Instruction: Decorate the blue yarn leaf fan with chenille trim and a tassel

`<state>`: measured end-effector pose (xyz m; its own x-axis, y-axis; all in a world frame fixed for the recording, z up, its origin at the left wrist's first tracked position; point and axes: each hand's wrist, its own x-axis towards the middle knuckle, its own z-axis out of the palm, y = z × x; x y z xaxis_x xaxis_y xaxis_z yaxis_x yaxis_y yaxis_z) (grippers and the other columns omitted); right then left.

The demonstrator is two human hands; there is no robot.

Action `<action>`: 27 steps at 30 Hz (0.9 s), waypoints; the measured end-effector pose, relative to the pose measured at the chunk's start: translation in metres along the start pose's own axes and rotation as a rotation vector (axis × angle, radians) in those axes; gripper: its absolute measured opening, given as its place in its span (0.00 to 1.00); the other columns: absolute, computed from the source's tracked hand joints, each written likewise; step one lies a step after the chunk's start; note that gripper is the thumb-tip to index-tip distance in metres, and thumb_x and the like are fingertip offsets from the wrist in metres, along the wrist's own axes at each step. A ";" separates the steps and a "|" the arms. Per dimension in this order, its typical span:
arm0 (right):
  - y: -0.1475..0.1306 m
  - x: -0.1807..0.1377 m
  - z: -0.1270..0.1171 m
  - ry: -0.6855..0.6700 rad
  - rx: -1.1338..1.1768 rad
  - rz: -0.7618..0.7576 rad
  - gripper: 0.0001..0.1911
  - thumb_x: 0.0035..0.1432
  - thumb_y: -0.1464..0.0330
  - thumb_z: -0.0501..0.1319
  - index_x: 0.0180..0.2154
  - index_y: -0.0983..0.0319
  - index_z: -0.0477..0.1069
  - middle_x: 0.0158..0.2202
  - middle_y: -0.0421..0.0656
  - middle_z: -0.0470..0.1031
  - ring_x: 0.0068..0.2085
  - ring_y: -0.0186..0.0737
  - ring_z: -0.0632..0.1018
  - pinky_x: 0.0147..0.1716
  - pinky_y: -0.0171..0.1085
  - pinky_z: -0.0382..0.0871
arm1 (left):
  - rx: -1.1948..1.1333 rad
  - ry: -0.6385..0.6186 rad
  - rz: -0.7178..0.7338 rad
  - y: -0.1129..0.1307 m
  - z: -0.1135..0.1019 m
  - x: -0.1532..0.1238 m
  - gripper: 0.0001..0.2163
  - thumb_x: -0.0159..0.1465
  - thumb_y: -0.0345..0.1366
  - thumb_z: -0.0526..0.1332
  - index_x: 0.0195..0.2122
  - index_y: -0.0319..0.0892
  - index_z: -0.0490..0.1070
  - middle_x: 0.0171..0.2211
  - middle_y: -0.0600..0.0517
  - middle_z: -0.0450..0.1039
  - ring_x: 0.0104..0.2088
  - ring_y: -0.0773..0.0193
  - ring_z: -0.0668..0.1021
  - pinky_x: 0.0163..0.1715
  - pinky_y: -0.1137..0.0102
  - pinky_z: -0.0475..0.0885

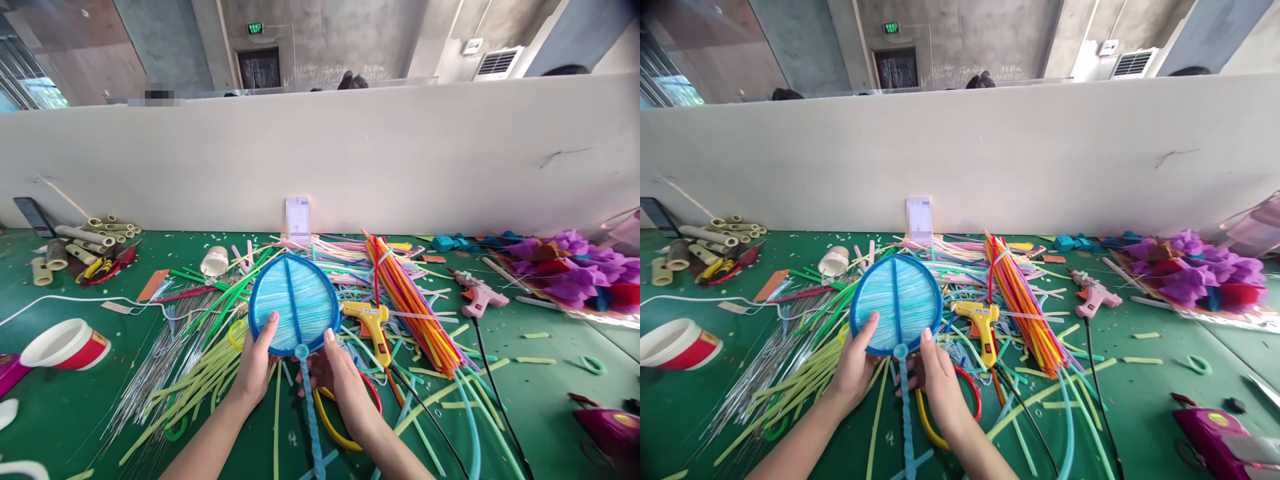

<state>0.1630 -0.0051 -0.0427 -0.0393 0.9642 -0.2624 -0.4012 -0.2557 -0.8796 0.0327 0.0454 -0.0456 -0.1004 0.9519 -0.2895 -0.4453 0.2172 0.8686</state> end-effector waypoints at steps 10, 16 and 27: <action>0.012 0.002 0.000 0.092 -0.297 -0.197 0.30 0.56 0.41 0.60 0.27 0.62 0.66 0.24 0.42 0.72 0.25 0.36 0.72 0.25 0.36 0.66 | 0.156 -0.137 -0.004 -0.011 -0.011 0.001 0.29 0.58 0.52 0.69 0.57 0.43 0.70 0.48 0.45 0.80 0.43 0.51 0.83 0.36 0.66 0.79; 0.007 -0.003 0.000 0.100 -0.238 -0.183 0.29 0.54 0.41 0.62 0.26 0.61 0.63 0.22 0.39 0.69 0.23 0.35 0.70 0.24 0.35 0.64 | 0.114 -0.231 0.096 -0.016 -0.019 0.003 0.27 0.61 0.51 0.67 0.56 0.39 0.73 0.52 0.42 0.78 0.54 0.47 0.77 0.54 0.61 0.73; 0.015 0.000 0.003 -0.075 -0.115 -0.080 0.27 0.56 0.44 0.63 0.31 0.64 0.71 0.28 0.42 0.74 0.28 0.36 0.72 0.28 0.35 0.68 | -0.006 -0.106 0.097 -0.005 -0.009 0.013 0.30 0.57 0.55 0.68 0.54 0.40 0.74 0.51 0.42 0.79 0.56 0.45 0.77 0.55 0.56 0.73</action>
<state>0.1541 -0.0086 -0.0547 -0.0812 0.9833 -0.1629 -0.2983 -0.1800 -0.9373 0.0252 0.0543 -0.0573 -0.0490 0.9860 -0.1594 -0.4433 0.1216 0.8881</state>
